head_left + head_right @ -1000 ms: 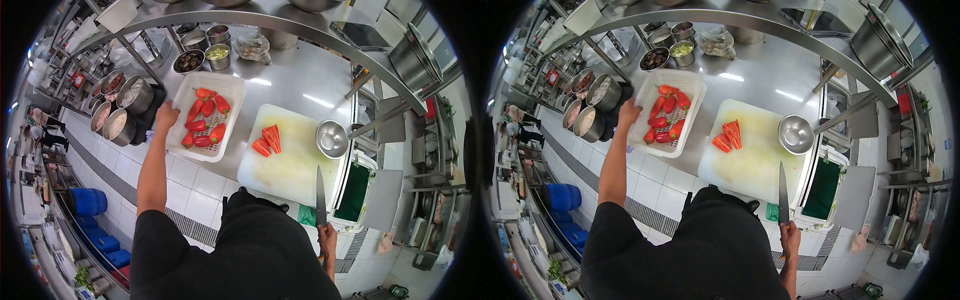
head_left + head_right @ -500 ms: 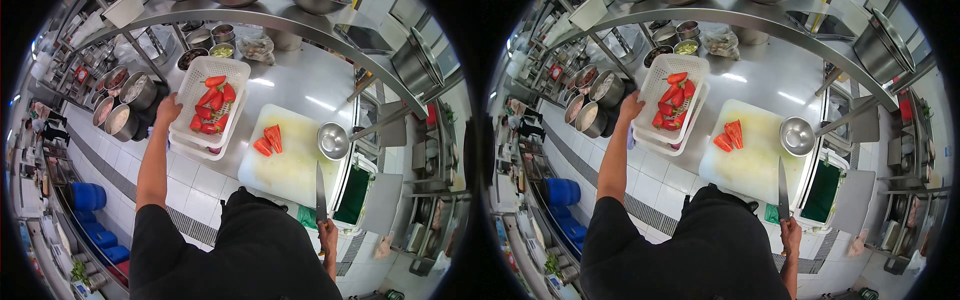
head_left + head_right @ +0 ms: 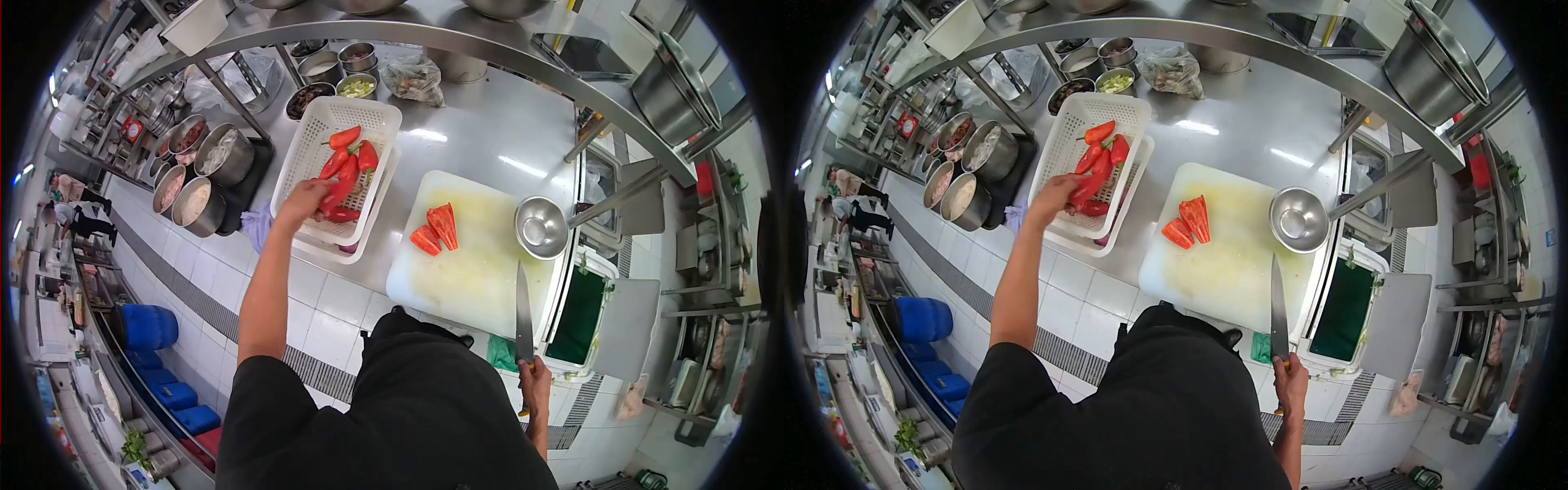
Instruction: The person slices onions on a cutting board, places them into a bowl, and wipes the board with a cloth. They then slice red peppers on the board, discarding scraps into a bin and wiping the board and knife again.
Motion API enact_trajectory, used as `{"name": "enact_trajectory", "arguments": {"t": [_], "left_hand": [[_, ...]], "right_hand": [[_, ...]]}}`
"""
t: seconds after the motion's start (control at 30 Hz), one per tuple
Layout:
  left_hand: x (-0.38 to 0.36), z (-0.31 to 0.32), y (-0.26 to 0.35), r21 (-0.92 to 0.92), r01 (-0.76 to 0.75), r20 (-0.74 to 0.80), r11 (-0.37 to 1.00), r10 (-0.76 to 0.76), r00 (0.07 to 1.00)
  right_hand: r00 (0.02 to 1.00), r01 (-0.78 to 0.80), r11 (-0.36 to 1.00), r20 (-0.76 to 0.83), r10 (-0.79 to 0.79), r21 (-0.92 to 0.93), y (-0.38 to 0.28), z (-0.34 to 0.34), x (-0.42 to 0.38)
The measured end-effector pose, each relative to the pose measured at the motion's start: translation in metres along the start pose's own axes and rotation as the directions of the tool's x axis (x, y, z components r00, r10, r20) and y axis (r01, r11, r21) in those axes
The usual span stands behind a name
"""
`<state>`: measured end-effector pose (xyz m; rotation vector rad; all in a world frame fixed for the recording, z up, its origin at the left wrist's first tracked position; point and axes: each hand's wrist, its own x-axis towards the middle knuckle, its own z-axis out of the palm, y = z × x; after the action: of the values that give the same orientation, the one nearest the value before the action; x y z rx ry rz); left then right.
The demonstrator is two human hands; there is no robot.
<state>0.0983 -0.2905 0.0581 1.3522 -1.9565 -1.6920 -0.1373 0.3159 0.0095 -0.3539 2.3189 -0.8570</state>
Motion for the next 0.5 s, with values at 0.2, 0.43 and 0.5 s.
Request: {"name": "enact_trajectory", "arguments": {"t": [0.2,0.43,0.5], "left_hand": [[-0.003,-0.042,-0.004,0.18,-0.121,-0.255,0.976,0.165,0.953],[-0.016,0.042,0.001,0.872,-0.24,0.07,0.427,0.376,0.924],[-0.013,0.05,-0.002,0.957,-0.261,0.189,0.129,0.405,0.894]], "right_hand": [[1.0,0.002,1.0,0.007,-0.002,0.019,0.015,0.002,-0.001],[0.999,0.032,0.999,0.037,-0.031,-0.011,0.0,-0.003,0.003],[0.999,0.039,0.999,0.029,-0.038,-0.014,0.0,-0.002,0.003]]}}
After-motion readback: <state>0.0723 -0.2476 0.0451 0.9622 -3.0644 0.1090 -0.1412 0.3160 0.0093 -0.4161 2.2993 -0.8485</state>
